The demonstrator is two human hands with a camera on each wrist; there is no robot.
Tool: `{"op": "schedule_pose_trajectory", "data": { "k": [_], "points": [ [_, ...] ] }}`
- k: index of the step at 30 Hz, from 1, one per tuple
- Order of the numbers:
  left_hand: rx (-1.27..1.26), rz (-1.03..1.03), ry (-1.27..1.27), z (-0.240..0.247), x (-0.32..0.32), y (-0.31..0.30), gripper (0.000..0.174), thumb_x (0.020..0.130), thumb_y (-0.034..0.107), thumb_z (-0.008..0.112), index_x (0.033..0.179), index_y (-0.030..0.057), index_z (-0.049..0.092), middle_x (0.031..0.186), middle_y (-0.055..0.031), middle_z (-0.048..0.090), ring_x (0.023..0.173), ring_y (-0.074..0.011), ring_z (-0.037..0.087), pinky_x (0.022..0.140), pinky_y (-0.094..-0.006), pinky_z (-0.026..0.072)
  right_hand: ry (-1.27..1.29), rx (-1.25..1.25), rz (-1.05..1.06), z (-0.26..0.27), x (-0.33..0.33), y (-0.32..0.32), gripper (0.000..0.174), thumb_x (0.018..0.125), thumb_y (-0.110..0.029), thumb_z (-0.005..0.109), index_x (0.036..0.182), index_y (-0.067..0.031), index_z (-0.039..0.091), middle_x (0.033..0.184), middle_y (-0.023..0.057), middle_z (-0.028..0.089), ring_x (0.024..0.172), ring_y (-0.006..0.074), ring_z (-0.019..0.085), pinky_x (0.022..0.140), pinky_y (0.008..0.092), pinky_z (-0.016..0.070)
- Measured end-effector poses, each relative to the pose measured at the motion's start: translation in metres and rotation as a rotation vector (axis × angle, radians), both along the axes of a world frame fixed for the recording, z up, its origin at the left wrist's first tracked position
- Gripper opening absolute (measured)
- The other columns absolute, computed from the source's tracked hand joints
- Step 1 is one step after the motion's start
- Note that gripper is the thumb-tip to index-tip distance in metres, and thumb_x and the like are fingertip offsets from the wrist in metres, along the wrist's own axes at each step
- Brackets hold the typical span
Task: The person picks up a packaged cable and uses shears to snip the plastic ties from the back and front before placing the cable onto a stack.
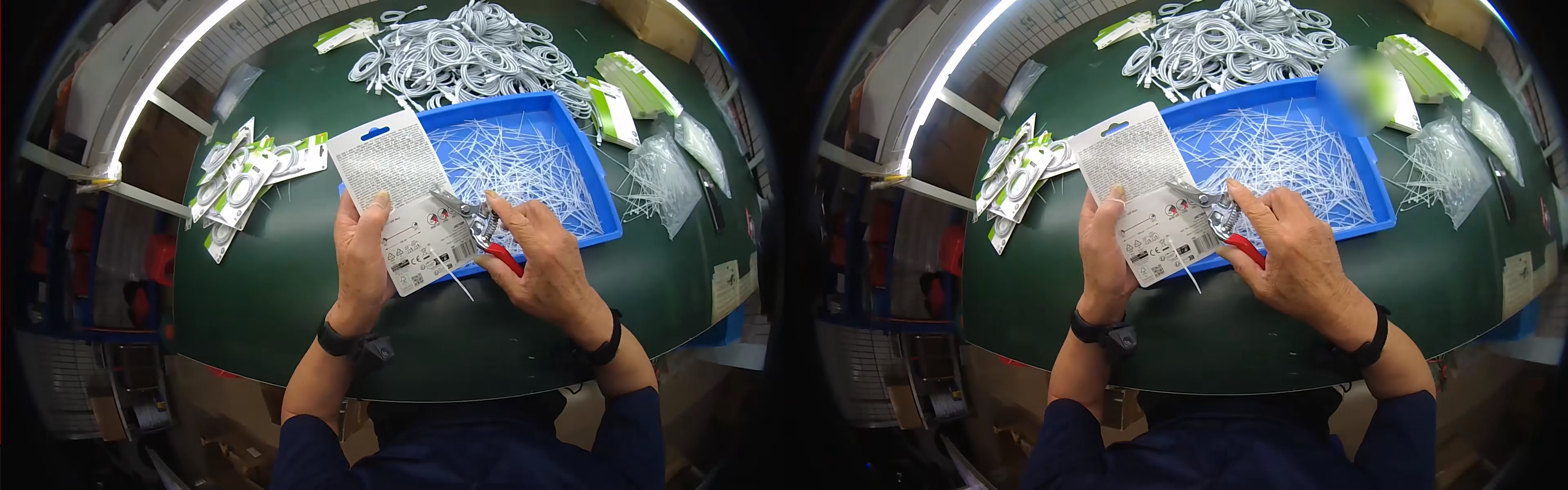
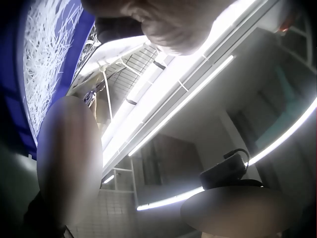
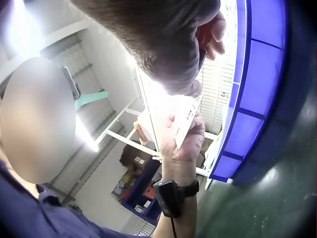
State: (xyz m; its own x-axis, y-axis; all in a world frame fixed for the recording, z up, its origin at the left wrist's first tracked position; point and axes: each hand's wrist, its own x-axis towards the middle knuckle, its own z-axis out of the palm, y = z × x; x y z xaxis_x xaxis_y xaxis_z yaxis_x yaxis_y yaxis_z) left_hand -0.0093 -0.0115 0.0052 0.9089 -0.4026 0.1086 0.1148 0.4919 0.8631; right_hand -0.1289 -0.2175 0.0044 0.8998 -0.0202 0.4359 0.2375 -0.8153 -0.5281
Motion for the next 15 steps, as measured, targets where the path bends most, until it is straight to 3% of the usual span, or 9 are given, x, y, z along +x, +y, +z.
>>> {"op": "schedule_pose_trajectory", "data": {
  "k": [15],
  "points": [
    [-0.033,0.014,-0.052,-0.015,-0.006,-0.008,0.038,0.11,0.013,0.047,0.145,-0.0019,0.044,0.133,-0.0181,0.064,0.115,-0.0194,0.068,0.1,-0.0351,0.0575,-0.042,-0.125,-0.036,-0.004,0.002,0.004,0.072,0.081,-0.022,0.087,0.144,-0.0022,0.059,0.096,0.0128,0.058,0.085,0.0287,0.059,0.072,0.0397,0.052]
  ]
}}
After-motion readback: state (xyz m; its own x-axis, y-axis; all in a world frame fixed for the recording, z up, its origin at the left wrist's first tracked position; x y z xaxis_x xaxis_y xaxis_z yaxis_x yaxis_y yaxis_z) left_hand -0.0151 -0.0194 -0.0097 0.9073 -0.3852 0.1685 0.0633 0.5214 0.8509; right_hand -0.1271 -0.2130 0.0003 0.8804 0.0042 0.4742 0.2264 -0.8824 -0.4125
